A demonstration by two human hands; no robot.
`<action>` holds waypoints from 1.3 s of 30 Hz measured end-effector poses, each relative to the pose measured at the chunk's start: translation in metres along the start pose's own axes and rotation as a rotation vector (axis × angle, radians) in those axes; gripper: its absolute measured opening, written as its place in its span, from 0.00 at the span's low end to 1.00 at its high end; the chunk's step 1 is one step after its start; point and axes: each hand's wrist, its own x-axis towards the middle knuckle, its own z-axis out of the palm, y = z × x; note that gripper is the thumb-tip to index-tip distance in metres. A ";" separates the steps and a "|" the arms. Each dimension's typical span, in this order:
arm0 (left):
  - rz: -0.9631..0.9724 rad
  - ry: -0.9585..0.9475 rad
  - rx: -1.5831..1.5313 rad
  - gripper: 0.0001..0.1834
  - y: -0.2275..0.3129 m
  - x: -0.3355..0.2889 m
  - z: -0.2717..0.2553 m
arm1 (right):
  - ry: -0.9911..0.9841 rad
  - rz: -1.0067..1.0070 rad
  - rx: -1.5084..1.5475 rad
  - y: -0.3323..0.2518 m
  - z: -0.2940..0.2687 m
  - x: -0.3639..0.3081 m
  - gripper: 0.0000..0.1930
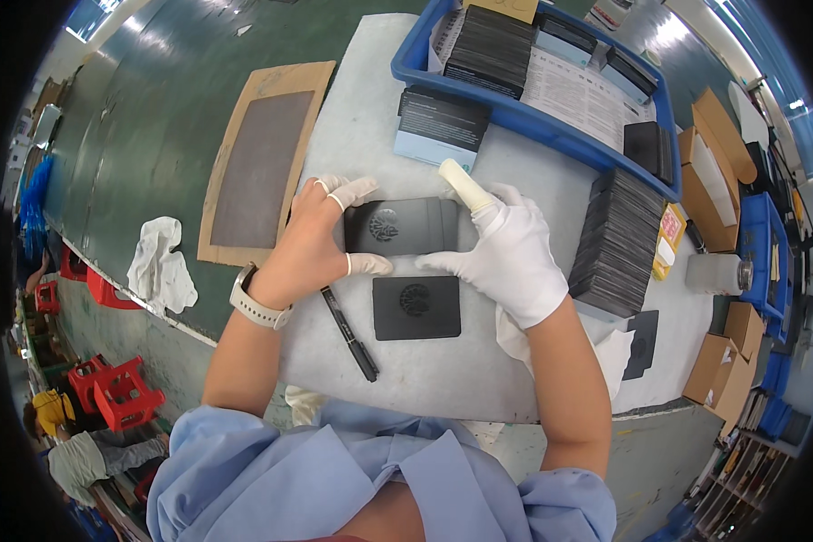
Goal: The person rubs cards against a sanding board, wipes them with a cloth, and turns them over by hand.
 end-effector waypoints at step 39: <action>0.219 0.184 -0.130 0.56 0.015 0.000 0.012 | 0.153 0.260 1.032 -0.024 0.000 -0.005 0.17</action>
